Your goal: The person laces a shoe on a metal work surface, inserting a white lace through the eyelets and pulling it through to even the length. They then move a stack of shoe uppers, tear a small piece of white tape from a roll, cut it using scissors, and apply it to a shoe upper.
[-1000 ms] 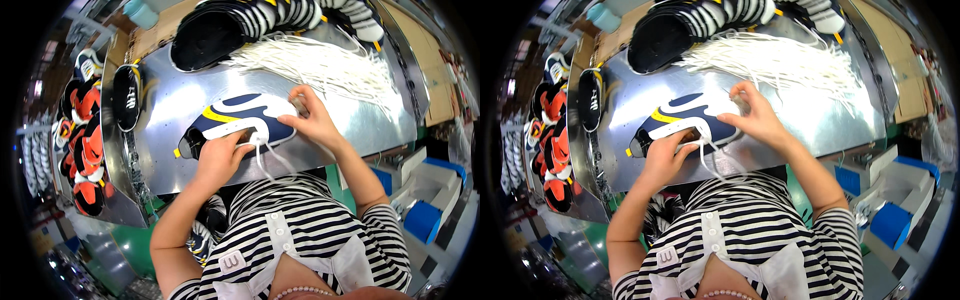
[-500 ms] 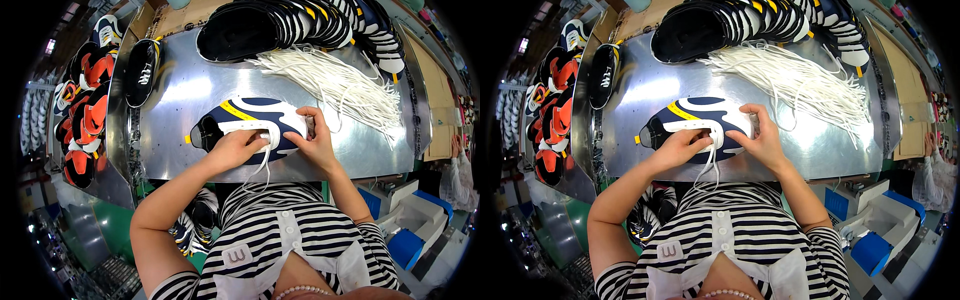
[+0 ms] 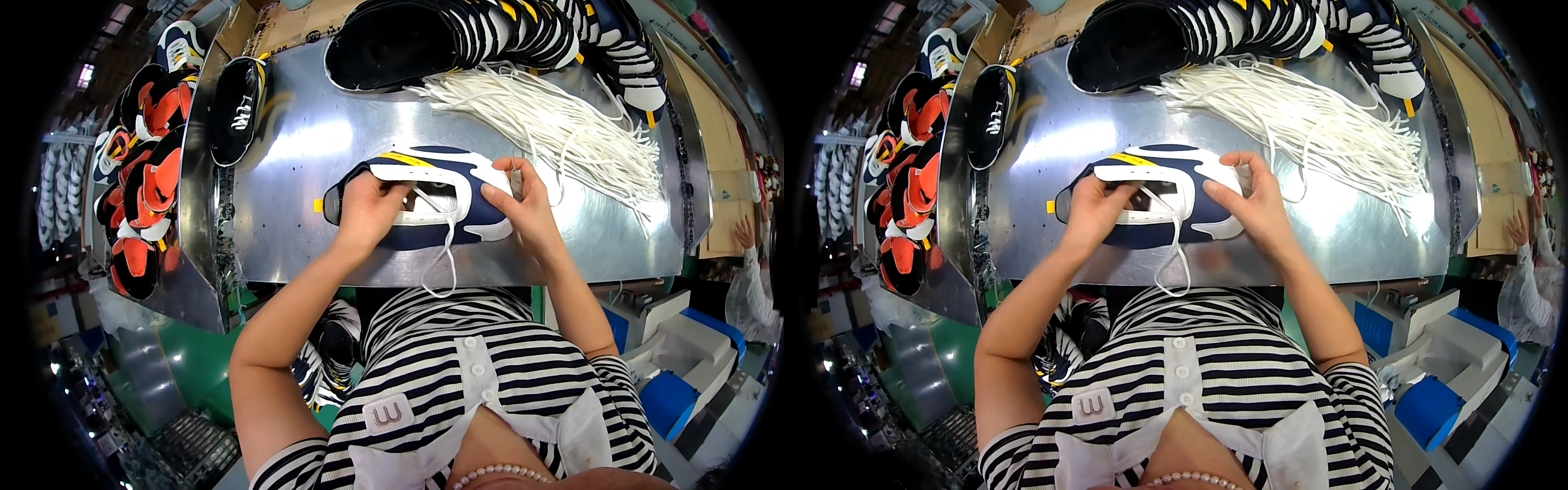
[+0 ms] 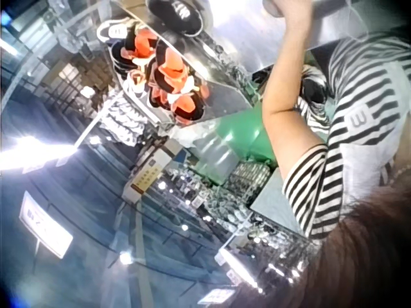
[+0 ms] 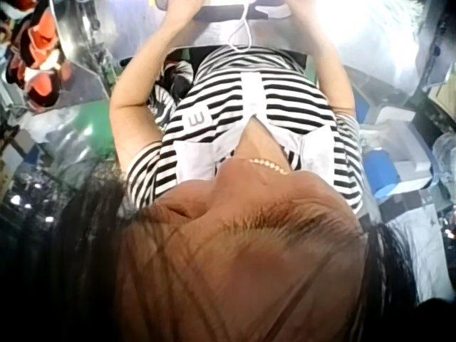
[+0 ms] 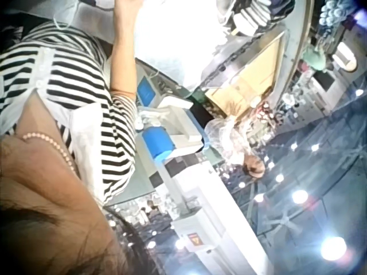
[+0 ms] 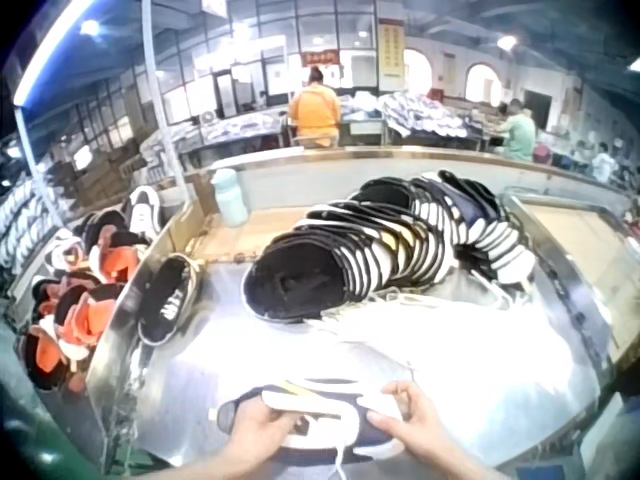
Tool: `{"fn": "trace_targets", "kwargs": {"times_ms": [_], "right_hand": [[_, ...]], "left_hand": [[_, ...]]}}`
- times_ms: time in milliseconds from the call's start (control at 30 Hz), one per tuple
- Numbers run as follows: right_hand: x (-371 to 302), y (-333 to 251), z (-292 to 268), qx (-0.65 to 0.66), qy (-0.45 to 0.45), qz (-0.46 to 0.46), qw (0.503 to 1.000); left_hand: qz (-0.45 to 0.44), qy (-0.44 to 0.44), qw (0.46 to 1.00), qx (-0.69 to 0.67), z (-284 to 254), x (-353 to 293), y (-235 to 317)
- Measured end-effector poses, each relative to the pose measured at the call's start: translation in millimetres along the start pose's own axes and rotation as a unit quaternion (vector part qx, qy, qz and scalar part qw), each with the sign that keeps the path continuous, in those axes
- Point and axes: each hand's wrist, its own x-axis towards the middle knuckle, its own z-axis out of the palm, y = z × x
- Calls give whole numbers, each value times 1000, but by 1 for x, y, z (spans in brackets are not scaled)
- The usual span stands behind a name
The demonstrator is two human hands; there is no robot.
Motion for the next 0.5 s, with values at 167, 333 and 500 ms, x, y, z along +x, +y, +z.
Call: {"fn": "trace_targets", "kwargs": {"times_ms": [167,333,500], "right_hand": [[2,-10,-14,-15,-39,54,998],[-1,-6,-16,-46,-53,45,997],[-3,-4,-17,-56,-54,12,997]], "left_hand": [[142,-97,954,246,-3,-6,5],[114,-171,922,327,3,-6,16],[181,-122,911,350,4,-11,16]]}}
